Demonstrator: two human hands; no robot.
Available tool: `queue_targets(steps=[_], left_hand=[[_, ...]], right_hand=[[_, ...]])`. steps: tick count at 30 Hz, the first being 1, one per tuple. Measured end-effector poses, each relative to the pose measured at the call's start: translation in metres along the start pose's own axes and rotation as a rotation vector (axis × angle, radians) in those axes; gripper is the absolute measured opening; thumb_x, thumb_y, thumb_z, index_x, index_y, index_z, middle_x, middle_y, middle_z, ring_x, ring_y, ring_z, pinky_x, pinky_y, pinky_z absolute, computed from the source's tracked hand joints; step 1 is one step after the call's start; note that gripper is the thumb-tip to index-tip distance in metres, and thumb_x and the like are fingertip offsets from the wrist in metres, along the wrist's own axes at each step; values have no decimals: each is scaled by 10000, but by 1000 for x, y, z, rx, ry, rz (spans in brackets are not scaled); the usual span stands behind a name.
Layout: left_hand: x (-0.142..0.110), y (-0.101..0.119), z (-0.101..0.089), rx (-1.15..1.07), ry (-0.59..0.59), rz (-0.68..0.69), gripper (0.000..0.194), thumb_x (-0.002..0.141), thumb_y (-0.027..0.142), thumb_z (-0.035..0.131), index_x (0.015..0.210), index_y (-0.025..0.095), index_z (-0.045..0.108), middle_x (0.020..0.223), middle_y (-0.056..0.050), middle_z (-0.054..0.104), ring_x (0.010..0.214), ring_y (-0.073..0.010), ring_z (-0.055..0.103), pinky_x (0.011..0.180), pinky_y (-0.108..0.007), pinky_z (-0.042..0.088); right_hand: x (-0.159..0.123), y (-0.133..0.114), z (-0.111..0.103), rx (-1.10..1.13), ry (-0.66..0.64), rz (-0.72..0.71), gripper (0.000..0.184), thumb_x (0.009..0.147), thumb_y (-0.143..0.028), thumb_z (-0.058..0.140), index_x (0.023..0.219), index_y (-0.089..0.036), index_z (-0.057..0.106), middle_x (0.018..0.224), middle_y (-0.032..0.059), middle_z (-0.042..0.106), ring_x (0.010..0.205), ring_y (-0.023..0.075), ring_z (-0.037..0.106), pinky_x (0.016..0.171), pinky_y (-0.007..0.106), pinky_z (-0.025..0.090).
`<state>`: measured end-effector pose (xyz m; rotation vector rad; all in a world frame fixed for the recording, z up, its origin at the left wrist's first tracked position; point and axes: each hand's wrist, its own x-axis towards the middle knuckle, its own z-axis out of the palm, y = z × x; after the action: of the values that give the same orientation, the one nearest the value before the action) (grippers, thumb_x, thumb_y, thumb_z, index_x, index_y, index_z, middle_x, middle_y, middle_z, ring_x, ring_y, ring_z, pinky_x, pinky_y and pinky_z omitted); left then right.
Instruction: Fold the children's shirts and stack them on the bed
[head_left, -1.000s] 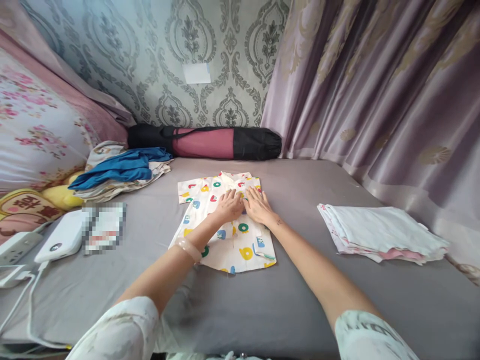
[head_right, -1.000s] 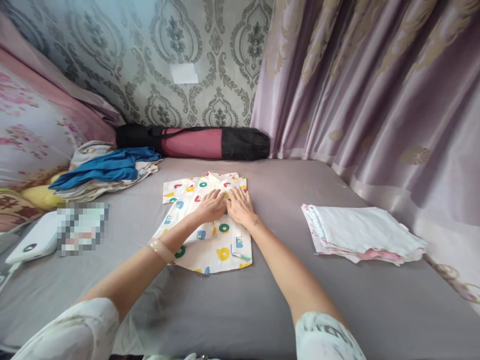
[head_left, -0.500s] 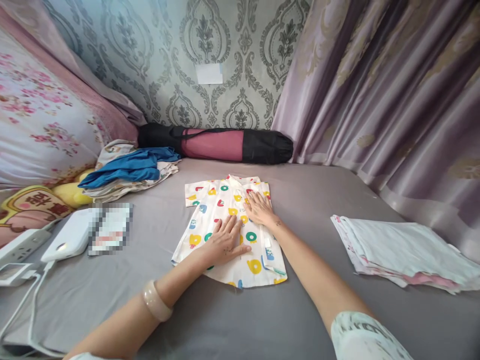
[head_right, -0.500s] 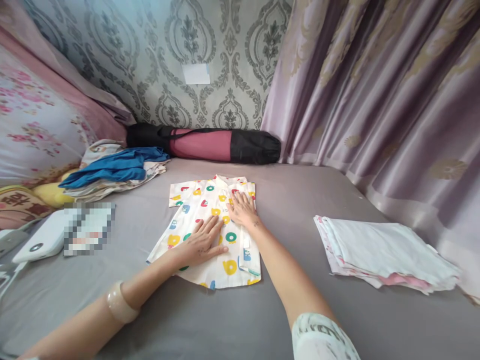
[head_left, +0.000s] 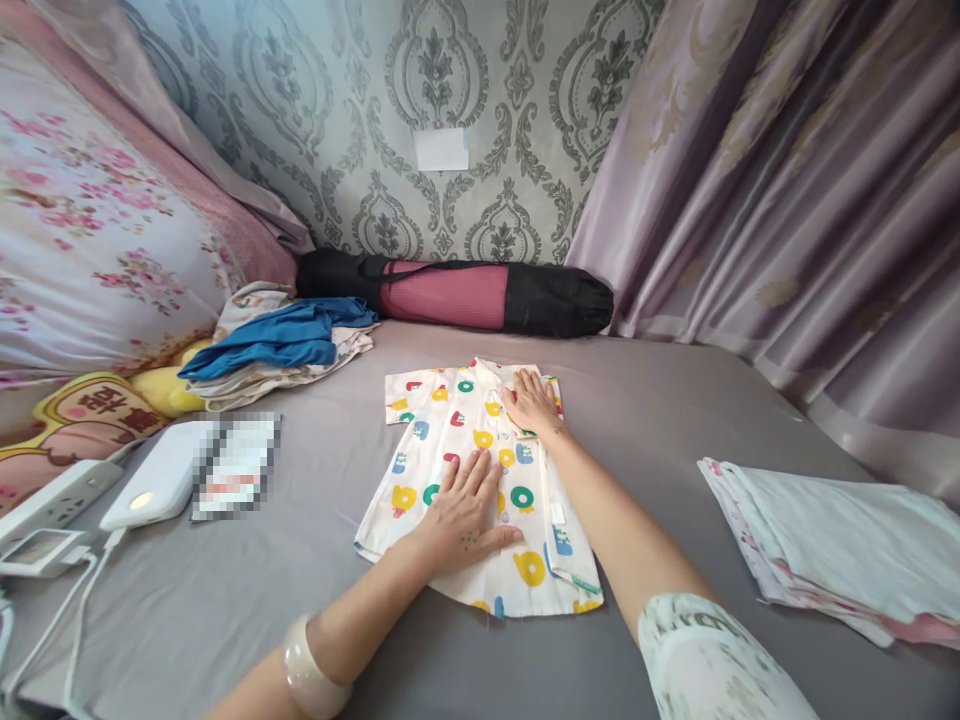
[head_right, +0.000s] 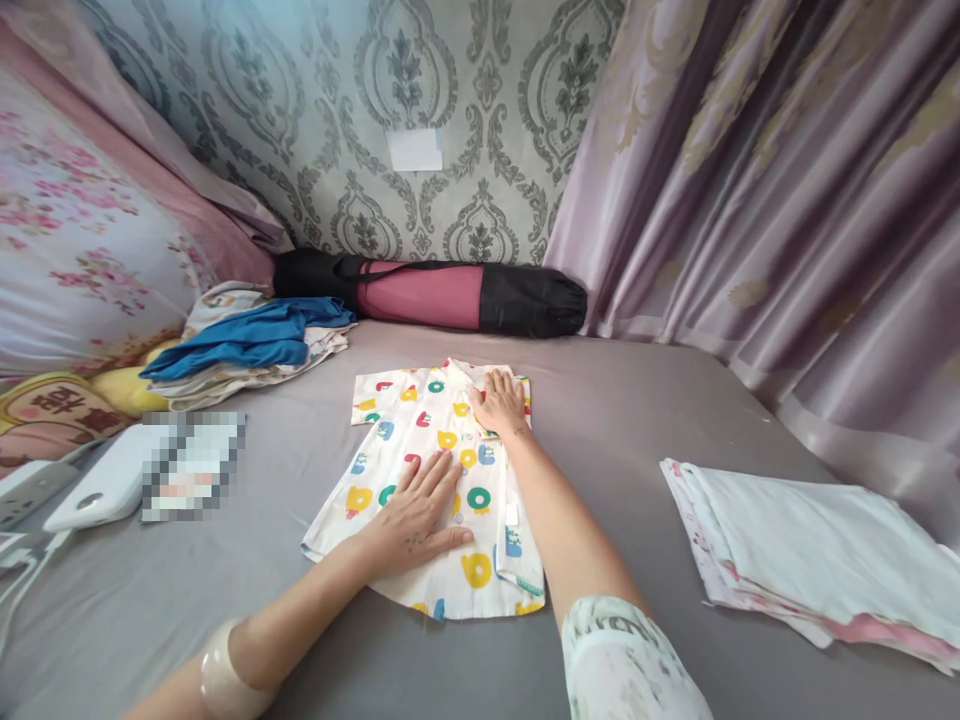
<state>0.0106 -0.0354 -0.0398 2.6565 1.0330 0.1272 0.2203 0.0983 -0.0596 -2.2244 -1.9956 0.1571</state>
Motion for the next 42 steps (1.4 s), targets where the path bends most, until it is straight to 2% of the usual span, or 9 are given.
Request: queue_targets(steps=[7, 11, 13, 16, 24, 29, 33, 36, 42], left_hand=[[-3, -3, -1, -17, 35, -2, 835, 887, 718, 297, 1474, 125, 327, 1564, -190, 226, 1464, -315, 148, 1174, -538, 156], [-4, -9, 1, 6, 107, 1, 804, 883, 722, 301, 1437, 146, 392, 1538, -177, 308, 1444, -316, 227, 1164, -526, 219], [-4, -12, 2, 19, 120, 11, 801, 881, 722, 311, 1445, 159, 380, 1538, -172, 309, 1439, -318, 237, 1159, -528, 233], [-5, -15, 3, 20, 91, 31, 815, 888, 712, 312, 1482, 154, 315, 1559, -174, 242, 1449, -312, 199, 1167, -532, 213], [-7, -19, 11, -8, 118, 46, 842, 880, 708, 353, 1521, 176, 226, 1575, -161, 173, 1461, -314, 138, 1174, -540, 171], [-8, -18, 11, 14, 102, 32, 840, 875, 709, 361, 1503, 158, 275, 1571, -176, 192, 1454, -342, 158, 1160, -552, 196], [-10, -15, 8, 22, 87, 34, 824, 881, 711, 336, 1486, 153, 311, 1565, -181, 222, 1452, -338, 175, 1158, -546, 209], [-11, -14, 7, 6, 104, 49, 820, 880, 716, 330, 1493, 173, 294, 1566, -174, 227, 1454, -328, 179, 1158, -546, 209], [-12, -9, 6, -42, 60, 113, 870, 854, 731, 380, 1510, 176, 248, 1559, -186, 235, 1452, -344, 171, 1155, -587, 161]], right_hand=[[0, -4, -11, -7, -73, 17, 643, 981, -475, 177, 1529, -142, 221, 1604, 93, 159, 1469, 260, 113, 1166, 514, 66], [2, -22, -17, -49, 54, -223, 592, 987, -397, 203, 1525, -155, 247, 1603, 72, 171, 1474, 228, 92, 1178, 478, 23], [8, -32, -17, -53, 34, -367, 582, 984, -378, 209, 1523, -164, 261, 1600, 41, 184, 1474, 204, 97, 1187, 438, 28], [22, -41, -13, -61, -15, -432, 593, 979, -384, 204, 1512, -138, 291, 1591, 46, 217, 1472, 206, 116, 1192, 425, 32], [49, -34, 5, -33, -106, -369, 633, 977, -415, 120, 1537, -134, 208, 1603, 34, 167, 1469, 173, 131, 1191, 373, 85], [50, -36, 4, 34, -110, -359, 615, 980, -405, 122, 1535, -158, 222, 1601, 11, 175, 1468, 157, 132, 1191, 363, 76], [36, -32, -8, 121, -23, -313, 618, 989, -408, 81, 1528, -153, 241, 1604, 28, 169, 1471, 148, 105, 1190, 351, 73], [16, -17, -16, 71, 68, -231, 619, 989, -413, 123, 1528, -129, 229, 1607, 68, 149, 1478, 181, 65, 1190, 395, 34], [-5, 15, -9, -21, -16, 5, 695, 969, -522, 169, 1520, -103, 230, 1600, 139, 148, 1470, 276, 104, 1167, 500, 74]])
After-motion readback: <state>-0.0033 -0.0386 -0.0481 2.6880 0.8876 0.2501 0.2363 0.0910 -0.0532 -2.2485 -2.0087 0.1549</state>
